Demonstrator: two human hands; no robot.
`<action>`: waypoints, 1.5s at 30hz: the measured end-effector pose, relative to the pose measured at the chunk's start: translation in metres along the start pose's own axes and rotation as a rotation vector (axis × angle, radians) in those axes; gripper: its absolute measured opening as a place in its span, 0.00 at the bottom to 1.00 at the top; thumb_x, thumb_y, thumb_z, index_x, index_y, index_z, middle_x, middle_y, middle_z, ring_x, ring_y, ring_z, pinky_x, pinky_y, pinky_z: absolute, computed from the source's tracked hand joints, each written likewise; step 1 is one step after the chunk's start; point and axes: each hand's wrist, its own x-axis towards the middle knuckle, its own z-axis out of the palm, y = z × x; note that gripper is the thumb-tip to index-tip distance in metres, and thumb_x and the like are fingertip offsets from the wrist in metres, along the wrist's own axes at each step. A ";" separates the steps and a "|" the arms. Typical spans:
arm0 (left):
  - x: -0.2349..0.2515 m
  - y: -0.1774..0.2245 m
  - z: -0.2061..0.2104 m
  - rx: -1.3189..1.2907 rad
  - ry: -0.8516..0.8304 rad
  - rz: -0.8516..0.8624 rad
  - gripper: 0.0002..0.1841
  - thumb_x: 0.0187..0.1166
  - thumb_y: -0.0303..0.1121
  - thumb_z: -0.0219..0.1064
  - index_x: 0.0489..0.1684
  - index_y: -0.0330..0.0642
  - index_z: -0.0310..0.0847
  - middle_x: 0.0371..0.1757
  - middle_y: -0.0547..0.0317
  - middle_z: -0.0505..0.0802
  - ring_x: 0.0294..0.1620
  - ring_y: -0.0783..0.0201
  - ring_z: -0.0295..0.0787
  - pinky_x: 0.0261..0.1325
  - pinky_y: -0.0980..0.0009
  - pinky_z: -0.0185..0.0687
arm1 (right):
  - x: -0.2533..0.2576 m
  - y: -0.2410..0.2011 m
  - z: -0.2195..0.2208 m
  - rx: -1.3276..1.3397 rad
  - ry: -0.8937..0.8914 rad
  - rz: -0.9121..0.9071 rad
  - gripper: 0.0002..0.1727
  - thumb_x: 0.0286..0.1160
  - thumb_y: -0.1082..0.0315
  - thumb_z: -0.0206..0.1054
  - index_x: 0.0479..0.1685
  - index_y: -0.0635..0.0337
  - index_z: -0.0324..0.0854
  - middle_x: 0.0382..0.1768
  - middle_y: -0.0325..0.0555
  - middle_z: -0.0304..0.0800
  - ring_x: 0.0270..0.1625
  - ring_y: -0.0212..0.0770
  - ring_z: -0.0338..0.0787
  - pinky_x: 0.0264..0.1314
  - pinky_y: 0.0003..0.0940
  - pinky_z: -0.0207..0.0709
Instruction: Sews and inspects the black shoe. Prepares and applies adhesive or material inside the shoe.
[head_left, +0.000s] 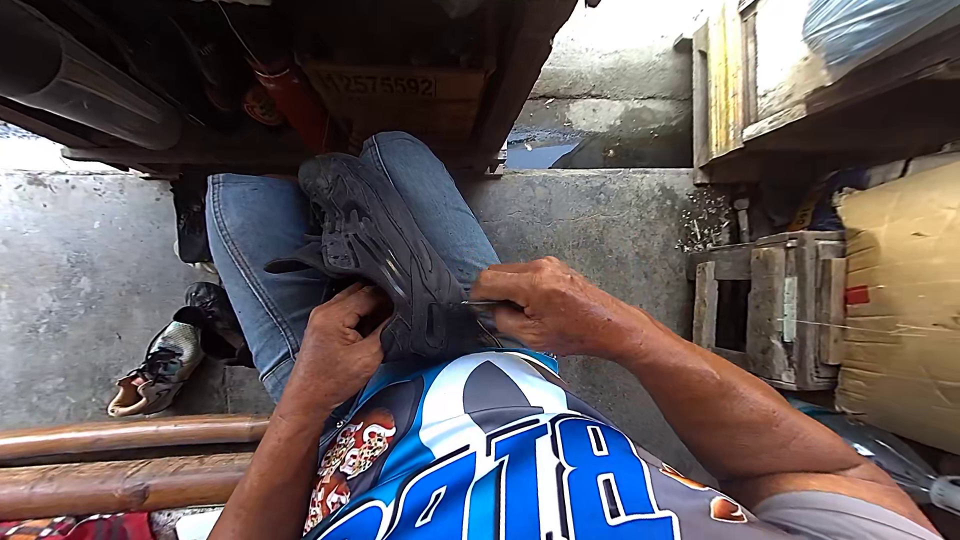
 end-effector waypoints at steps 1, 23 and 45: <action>0.000 0.000 0.000 -0.001 -0.005 -0.003 0.07 0.72 0.29 0.70 0.43 0.46 0.92 0.45 0.69 0.94 0.48 0.78 0.90 0.53 0.76 0.89 | -0.005 0.003 -0.004 -0.061 -0.002 0.011 0.08 0.69 0.72 0.63 0.37 0.52 0.89 0.26 0.35 0.82 0.26 0.33 0.83 0.24 0.35 0.75; -0.003 0.001 -0.008 0.097 0.025 0.000 0.05 0.71 0.33 0.72 0.39 0.48 0.92 0.46 0.70 0.92 0.46 0.81 0.88 0.50 0.80 0.87 | -0.037 0.015 -0.016 0.632 0.176 0.200 0.07 0.75 0.71 0.64 0.36 0.59 0.89 0.30 0.37 0.85 0.23 0.27 0.77 0.20 0.21 0.72; 0.005 0.004 -0.005 0.125 -0.053 0.038 0.04 0.71 0.33 0.69 0.33 0.49 0.91 0.43 0.70 0.93 0.46 0.79 0.88 0.49 0.76 0.87 | -0.030 0.021 -0.017 0.694 -0.305 -0.085 0.12 0.77 0.69 0.61 0.33 0.64 0.88 0.35 0.37 0.88 0.42 0.25 0.84 0.42 0.20 0.77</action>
